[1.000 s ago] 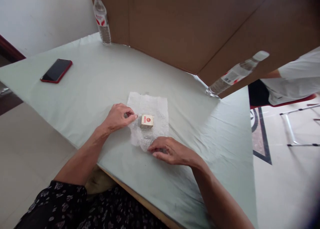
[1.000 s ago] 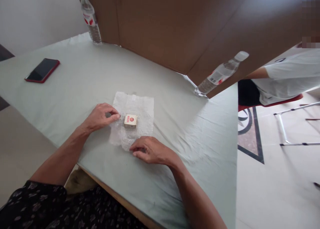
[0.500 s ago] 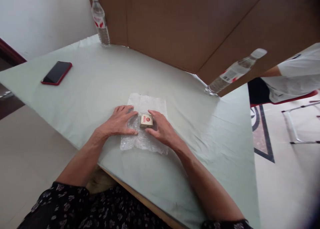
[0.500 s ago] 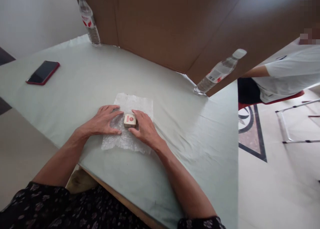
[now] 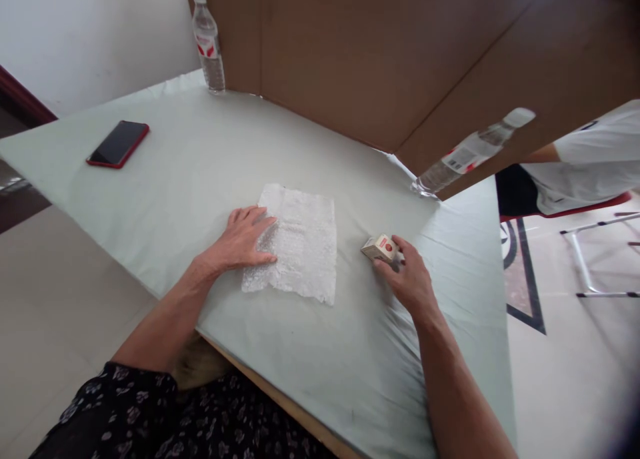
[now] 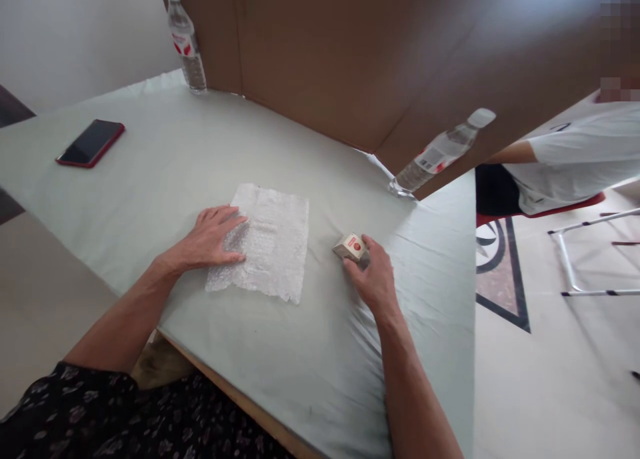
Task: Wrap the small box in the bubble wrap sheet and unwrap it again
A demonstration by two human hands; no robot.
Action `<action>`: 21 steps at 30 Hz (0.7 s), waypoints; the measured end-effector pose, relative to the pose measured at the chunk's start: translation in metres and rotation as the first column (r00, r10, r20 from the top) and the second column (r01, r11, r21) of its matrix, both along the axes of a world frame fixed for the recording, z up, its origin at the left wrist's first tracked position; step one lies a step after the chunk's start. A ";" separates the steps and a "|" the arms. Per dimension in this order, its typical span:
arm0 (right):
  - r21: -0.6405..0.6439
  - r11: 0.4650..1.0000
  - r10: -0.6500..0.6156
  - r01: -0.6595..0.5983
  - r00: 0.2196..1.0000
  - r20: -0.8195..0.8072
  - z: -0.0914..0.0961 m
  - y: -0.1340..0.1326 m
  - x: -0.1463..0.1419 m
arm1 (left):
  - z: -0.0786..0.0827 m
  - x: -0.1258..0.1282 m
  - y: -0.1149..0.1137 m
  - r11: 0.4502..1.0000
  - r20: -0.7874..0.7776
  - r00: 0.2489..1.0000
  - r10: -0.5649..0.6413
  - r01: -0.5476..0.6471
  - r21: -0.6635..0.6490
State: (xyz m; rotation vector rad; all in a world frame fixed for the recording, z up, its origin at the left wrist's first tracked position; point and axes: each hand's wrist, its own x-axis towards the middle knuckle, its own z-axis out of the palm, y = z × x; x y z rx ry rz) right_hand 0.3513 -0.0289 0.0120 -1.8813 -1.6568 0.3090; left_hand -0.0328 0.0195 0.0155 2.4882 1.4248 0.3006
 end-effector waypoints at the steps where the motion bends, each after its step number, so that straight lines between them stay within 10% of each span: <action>1: 0.072 0.997 -0.002 -0.001 0.999 0.036 0.001 -0.003 -0.001 | 0.000 0.000 0.000 1.000 0.001 1.000 -0.004 0.004 0.001; 6: 0.306 0.932 0.165 -0.196 0.979 0.123 0.020 -0.014 -0.051 | -0.001 0.002 0.001 1.000 -0.013 1.000 -0.027 0.027 -0.015; 13: -0.061 0.818 0.571 -0.572 0.794 0.208 0.008 0.010 -0.130 | -0.003 0.002 0.002 0.999 -0.012 1.000 -0.025 0.025 -0.023; 21: -0.242 0.751 0.660 -0.614 0.710 0.246 -0.007 0.028 -0.122 | 0.000 -0.006 0.005 0.995 -0.001 1.000 -0.020 0.020 -0.100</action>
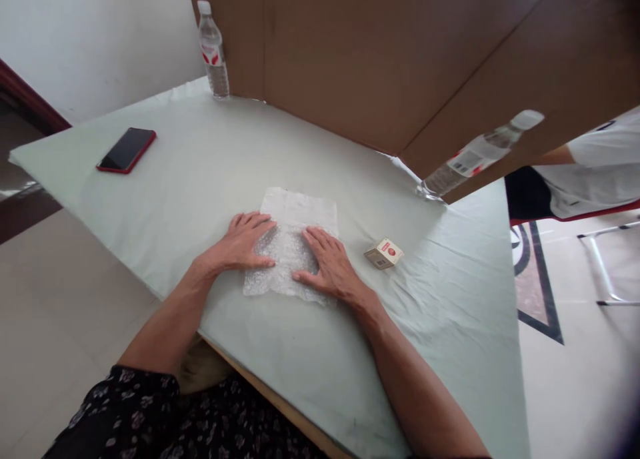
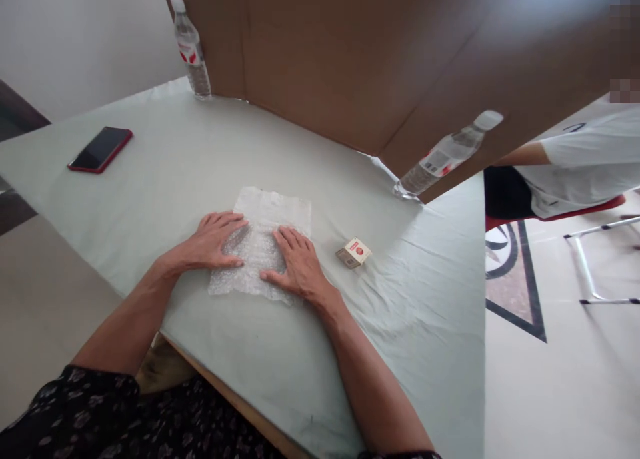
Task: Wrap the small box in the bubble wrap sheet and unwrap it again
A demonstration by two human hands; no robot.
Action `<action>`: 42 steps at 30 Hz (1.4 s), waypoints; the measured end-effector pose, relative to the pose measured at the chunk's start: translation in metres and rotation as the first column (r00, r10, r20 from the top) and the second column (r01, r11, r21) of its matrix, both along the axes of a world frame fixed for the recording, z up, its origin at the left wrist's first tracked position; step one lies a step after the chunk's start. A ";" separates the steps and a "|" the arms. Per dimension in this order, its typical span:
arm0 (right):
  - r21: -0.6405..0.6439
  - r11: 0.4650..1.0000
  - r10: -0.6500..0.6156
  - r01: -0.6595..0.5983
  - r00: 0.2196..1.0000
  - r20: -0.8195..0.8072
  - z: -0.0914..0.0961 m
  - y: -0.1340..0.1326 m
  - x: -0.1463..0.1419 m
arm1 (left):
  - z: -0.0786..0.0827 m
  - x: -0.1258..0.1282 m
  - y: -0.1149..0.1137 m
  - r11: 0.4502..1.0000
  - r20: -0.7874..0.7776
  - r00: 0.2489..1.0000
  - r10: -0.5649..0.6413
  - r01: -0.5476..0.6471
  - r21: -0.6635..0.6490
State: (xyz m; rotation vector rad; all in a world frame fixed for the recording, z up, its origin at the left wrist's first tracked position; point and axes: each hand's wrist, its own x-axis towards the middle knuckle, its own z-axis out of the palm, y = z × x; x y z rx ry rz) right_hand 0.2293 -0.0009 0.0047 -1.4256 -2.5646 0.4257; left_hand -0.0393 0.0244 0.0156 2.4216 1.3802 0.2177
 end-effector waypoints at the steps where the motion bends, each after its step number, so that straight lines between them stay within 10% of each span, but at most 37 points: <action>1: -0.004 1.000 0.005 -0.005 1.000 0.002 0.000 0.000 0.001 | 0.001 0.000 0.000 1.000 0.011 1.000 0.004 -0.004 0.004; 7: 0.010 1.000 0.016 -0.016 0.998 -0.055 -0.003 -0.001 0.000 | 0.003 0.015 -0.006 0.987 0.193 0.977 -0.095 0.067 0.147; 14: 0.154 0.986 -0.028 0.059 0.980 -0.198 0.015 -0.004 0.020 | 0.004 0.019 -0.009 0.992 0.092 0.988 -0.121 0.124 -0.021; 19: 0.289 0.872 -0.332 0.396 0.910 -0.247 0.040 -0.014 0.082 | 0.007 0.019 -0.009 0.991 0.109 0.986 -0.128 0.131 -0.021; 25: 0.071 0.782 -0.609 0.619 0.783 -0.125 0.023 -0.027 0.126 | 0.005 0.020 -0.009 0.991 0.105 0.986 -0.128 0.130 -0.016; 36: 0.020 0.951 -0.265 0.309 0.847 -0.460 0.055 -0.018 0.036 | 0.007 0.018 -0.007 0.991 0.140 0.983 -0.115 0.123 -0.055; 42: -0.026 0.994 -0.109 0.107 0.930 -0.350 0.023 0.006 -0.012 | 0.005 0.017 -0.006 0.992 0.187 0.976 -0.109 0.118 -0.039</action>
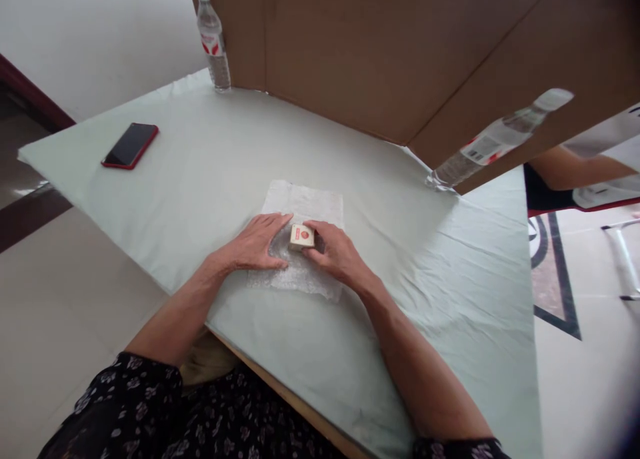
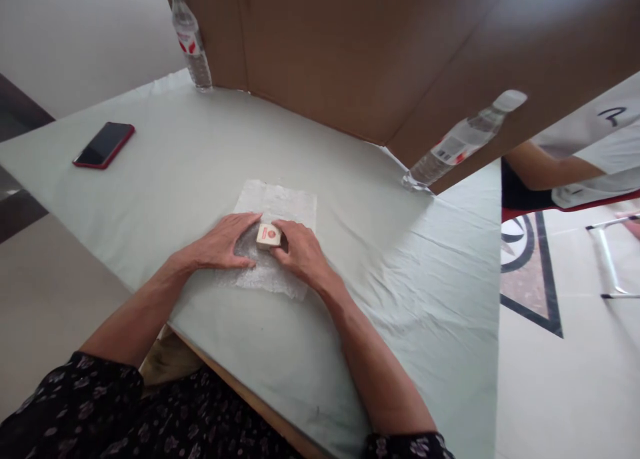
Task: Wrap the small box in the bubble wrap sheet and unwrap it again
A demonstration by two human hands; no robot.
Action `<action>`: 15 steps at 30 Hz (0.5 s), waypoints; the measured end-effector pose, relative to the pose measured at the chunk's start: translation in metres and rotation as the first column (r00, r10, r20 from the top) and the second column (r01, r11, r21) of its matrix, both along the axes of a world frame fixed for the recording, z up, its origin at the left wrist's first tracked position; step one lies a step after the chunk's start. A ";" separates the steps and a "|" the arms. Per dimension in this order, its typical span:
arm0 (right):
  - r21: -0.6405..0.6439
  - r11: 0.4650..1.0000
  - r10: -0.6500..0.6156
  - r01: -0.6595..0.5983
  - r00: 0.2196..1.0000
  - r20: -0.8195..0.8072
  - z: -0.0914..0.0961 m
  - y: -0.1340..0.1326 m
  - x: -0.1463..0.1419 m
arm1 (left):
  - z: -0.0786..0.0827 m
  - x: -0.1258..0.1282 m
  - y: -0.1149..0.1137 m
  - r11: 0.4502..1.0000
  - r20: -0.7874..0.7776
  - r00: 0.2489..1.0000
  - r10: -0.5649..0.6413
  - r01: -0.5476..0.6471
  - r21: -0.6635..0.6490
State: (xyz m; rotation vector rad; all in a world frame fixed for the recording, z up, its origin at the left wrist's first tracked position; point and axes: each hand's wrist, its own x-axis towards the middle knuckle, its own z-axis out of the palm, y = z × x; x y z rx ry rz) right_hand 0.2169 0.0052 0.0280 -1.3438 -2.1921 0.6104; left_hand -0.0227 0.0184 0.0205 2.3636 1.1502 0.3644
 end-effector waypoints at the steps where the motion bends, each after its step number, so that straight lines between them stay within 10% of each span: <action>1: -0.014 1.000 0.012 -0.011 1.000 0.024 -0.007 0.002 -0.001 | -0.001 0.000 0.000 1.000 0.002 1.000 -0.002 0.002 0.004; 15: -0.047 0.998 0.048 -0.048 0.999 0.003 -0.022 0.006 0.007 | -0.001 -0.002 0.001 1.000 -0.033 0.999 -0.012 0.012 0.007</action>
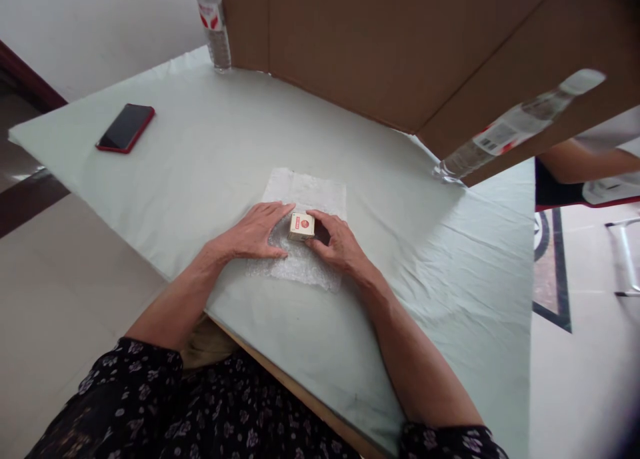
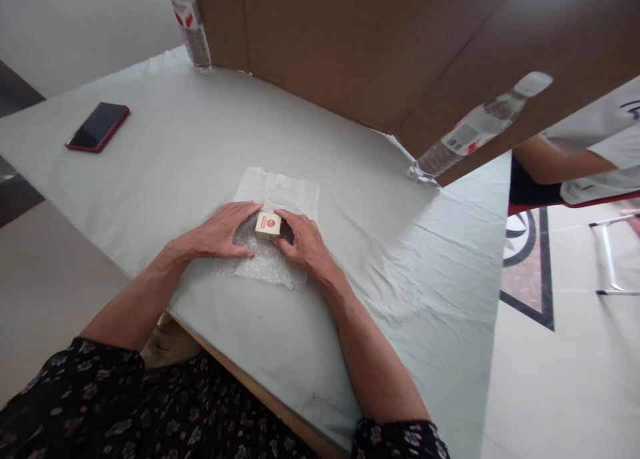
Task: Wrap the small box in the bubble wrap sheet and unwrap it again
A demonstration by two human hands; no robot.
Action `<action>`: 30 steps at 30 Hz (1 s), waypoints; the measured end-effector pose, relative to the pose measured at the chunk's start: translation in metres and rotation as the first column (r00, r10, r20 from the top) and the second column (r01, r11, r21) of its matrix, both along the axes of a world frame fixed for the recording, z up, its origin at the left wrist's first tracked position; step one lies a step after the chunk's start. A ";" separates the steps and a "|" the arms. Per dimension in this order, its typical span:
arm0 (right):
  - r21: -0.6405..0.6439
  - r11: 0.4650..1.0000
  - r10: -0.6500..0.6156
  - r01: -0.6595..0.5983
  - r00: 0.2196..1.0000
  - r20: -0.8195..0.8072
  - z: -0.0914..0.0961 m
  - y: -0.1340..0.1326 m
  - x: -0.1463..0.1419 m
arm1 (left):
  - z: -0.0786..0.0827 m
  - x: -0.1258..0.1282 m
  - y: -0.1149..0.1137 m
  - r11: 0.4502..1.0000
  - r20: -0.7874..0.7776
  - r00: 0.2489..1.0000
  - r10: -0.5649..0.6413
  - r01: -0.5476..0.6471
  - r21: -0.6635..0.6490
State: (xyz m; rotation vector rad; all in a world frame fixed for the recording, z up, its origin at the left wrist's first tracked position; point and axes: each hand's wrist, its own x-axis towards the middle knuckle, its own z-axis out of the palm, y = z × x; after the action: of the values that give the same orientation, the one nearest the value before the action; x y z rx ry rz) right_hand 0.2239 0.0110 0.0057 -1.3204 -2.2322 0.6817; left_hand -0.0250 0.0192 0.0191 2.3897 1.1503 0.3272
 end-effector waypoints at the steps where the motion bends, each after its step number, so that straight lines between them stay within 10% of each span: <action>1: 0.002 1.000 -0.006 0.006 1.000 0.002 -0.001 0.000 0.000 | 0.000 0.000 0.000 1.000 0.001 1.000 0.001 -0.001 0.000; 10: 0.007 1.000 0.001 0.000 0.982 -0.190 0.041 -0.017 0.021 | 0.002 -0.002 0.001 1.000 0.065 0.998 -0.010 0.010 -0.007; 14: 0.020 0.980 0.199 -0.198 0.977 -0.072 0.059 -0.051 0.026 | 0.007 -0.003 0.000 1.000 0.121 0.992 0.028 -0.026 -0.014; 22: 0.224 0.946 0.135 -0.232 0.916 0.377 0.025 -0.093 0.002 | 0.008 -0.002 0.000 0.994 0.291 0.955 0.055 -0.080 0.074; 30: 0.494 0.861 -0.002 -0.117 0.972 0.234 0.020 -0.085 -0.002 | 0.010 -0.005 0.000 0.999 0.507 0.862 -0.010 -0.010 0.037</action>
State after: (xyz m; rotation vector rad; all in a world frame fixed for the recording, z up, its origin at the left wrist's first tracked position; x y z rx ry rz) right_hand 0.2219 -0.0740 0.0257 -1.1022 -2.4074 -0.0616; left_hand -0.0298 0.0191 0.0294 2.1371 0.8954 0.9248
